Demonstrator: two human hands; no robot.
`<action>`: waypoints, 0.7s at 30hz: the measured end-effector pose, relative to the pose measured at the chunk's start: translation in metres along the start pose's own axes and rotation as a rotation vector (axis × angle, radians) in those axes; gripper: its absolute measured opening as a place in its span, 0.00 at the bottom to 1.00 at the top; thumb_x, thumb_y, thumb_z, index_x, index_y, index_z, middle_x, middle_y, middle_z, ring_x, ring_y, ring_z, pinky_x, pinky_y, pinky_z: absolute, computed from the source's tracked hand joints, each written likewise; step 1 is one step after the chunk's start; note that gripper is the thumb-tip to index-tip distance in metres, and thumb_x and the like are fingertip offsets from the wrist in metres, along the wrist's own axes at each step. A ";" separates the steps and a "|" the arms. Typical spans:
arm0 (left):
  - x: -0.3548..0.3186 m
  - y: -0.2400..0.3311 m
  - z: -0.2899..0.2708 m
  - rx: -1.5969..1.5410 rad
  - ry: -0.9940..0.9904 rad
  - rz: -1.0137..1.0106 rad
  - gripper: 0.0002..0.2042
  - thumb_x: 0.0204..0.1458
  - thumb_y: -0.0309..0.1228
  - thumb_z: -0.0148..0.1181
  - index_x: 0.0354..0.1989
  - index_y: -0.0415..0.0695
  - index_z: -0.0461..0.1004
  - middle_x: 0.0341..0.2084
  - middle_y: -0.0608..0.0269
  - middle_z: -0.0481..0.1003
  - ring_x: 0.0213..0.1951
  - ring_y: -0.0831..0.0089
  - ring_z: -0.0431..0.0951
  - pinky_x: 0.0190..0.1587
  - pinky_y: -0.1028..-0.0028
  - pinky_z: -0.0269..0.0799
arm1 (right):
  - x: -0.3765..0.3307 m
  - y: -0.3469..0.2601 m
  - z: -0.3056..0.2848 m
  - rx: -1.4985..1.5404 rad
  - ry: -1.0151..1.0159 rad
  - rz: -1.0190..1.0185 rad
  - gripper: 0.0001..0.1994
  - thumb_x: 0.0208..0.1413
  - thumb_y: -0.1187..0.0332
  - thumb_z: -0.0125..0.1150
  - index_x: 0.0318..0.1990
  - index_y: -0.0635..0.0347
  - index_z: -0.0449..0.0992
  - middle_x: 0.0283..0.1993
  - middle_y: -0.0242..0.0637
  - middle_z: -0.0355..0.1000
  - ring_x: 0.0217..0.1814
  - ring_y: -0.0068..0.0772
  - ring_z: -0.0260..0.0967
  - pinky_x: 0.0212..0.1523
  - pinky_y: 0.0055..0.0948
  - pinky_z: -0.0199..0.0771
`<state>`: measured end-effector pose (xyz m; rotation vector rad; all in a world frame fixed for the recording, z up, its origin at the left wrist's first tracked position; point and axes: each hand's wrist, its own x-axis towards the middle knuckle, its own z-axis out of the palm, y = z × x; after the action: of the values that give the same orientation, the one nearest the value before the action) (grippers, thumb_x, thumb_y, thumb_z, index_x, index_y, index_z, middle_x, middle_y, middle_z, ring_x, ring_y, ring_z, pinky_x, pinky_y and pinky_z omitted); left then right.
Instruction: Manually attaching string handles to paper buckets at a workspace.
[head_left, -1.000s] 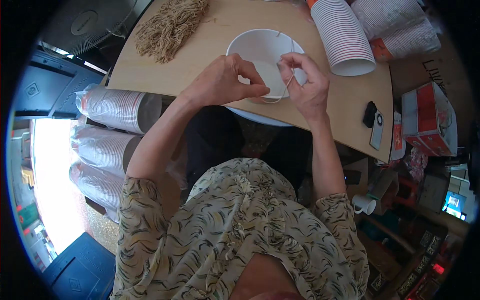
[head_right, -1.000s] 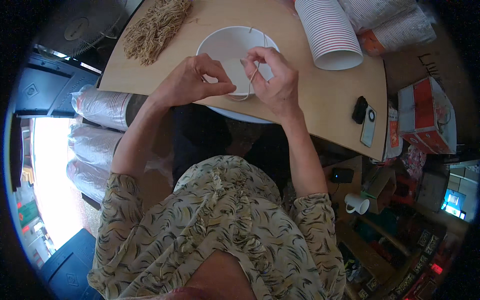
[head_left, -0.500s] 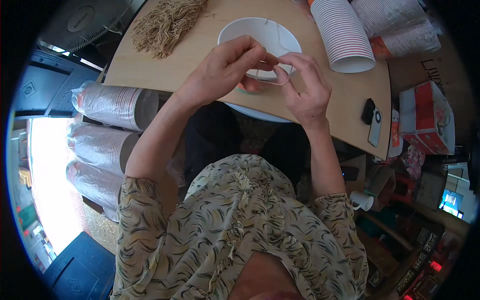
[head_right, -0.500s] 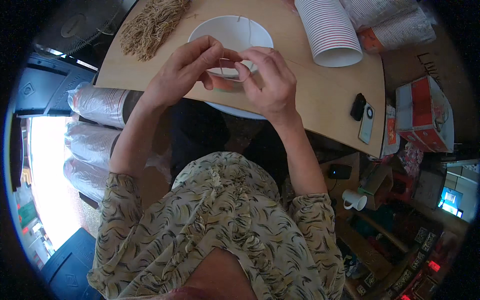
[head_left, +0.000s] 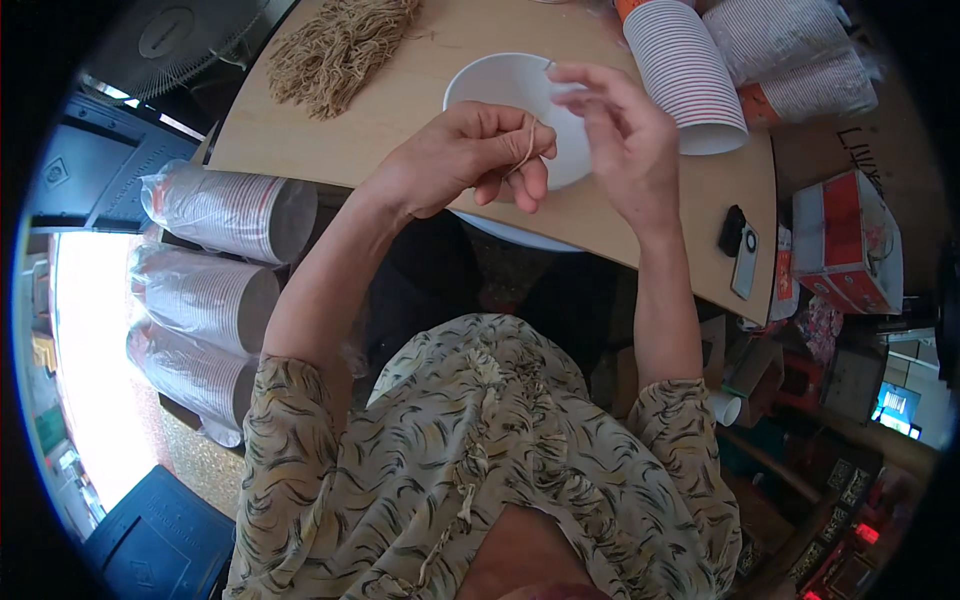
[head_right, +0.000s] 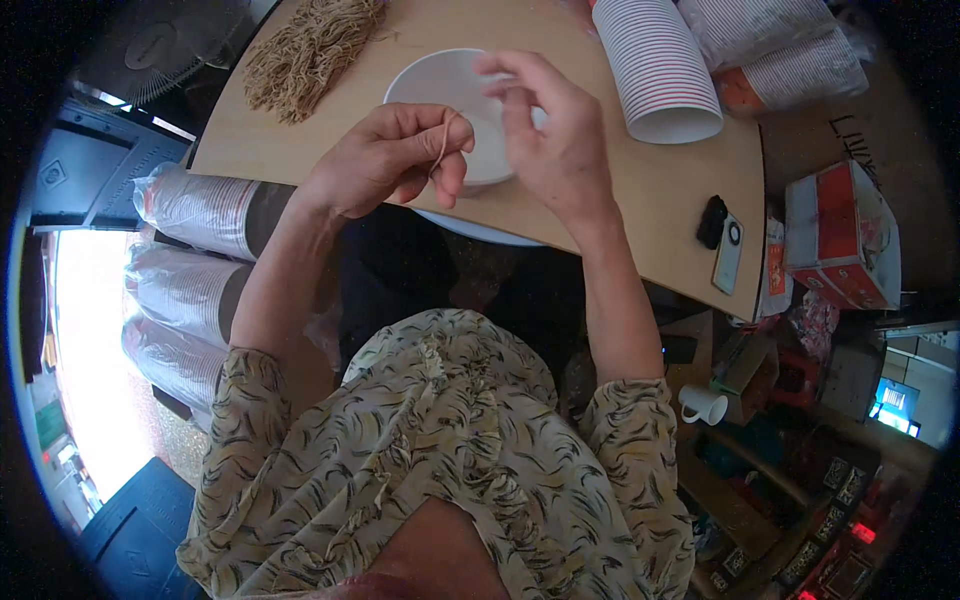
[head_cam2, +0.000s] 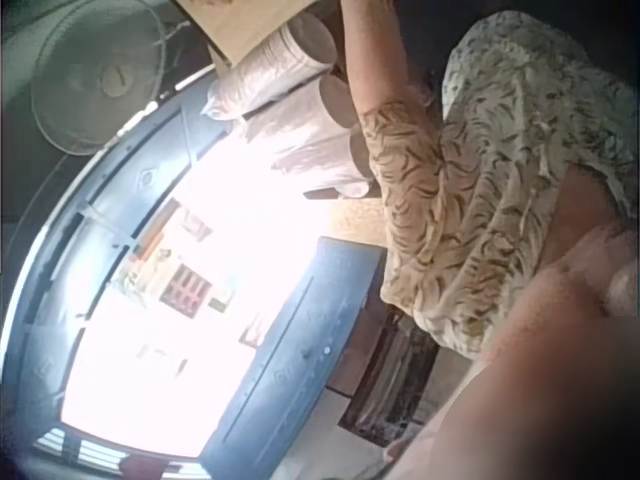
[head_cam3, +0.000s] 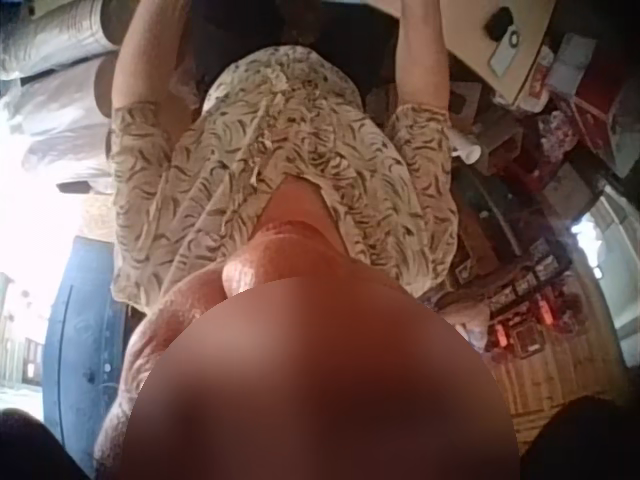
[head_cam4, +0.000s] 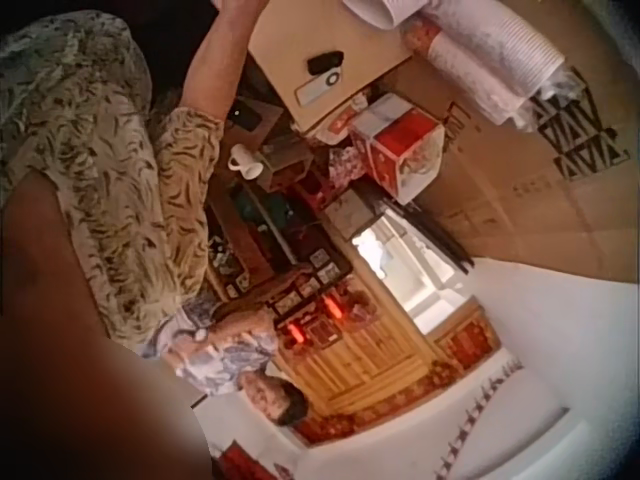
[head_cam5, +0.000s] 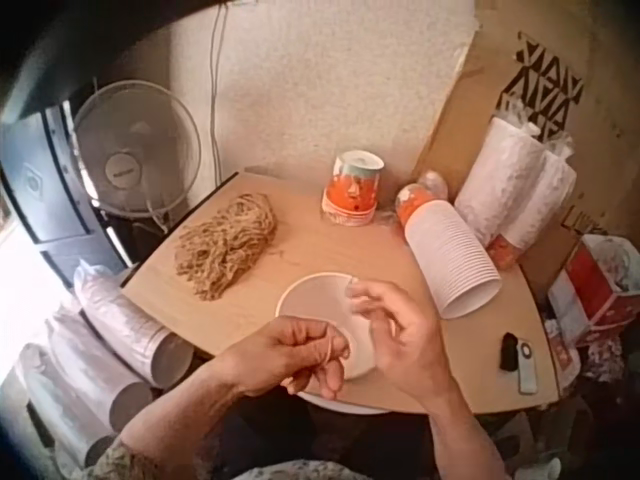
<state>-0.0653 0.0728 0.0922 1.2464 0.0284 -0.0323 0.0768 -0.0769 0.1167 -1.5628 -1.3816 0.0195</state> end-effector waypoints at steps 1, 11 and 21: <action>-0.001 -0.002 -0.002 -0.049 -0.005 -0.002 0.14 0.68 0.39 0.53 0.42 0.39 0.76 0.28 0.62 0.82 0.28 0.81 0.81 0.23 0.86 0.67 | -0.004 -0.001 -0.002 0.103 0.031 0.121 0.13 0.62 0.81 0.51 0.52 0.67 0.76 0.42 0.42 0.79 0.40 0.28 0.77 0.43 0.25 0.78; -0.007 0.003 0.002 -0.043 0.044 0.022 0.17 0.70 0.41 0.48 0.43 0.38 0.76 0.32 0.59 0.82 0.30 0.79 0.81 0.29 0.85 0.74 | -0.022 -0.029 -0.007 0.113 -0.089 0.223 0.12 0.59 0.76 0.64 0.48 0.71 0.78 0.38 0.39 0.78 0.38 0.25 0.75 0.42 0.24 0.76; -0.008 0.004 0.012 0.073 0.088 0.069 0.17 0.70 0.38 0.47 0.42 0.36 0.75 0.31 0.59 0.81 0.33 0.78 0.82 0.35 0.82 0.79 | -0.026 -0.029 0.002 -0.105 0.010 0.062 0.08 0.51 0.79 0.69 0.40 0.67 0.80 0.34 0.40 0.78 0.35 0.32 0.78 0.37 0.27 0.76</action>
<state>-0.0731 0.0629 0.1005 1.3208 0.0608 0.0824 0.0453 -0.1002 0.1206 -1.6907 -1.3444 -0.0238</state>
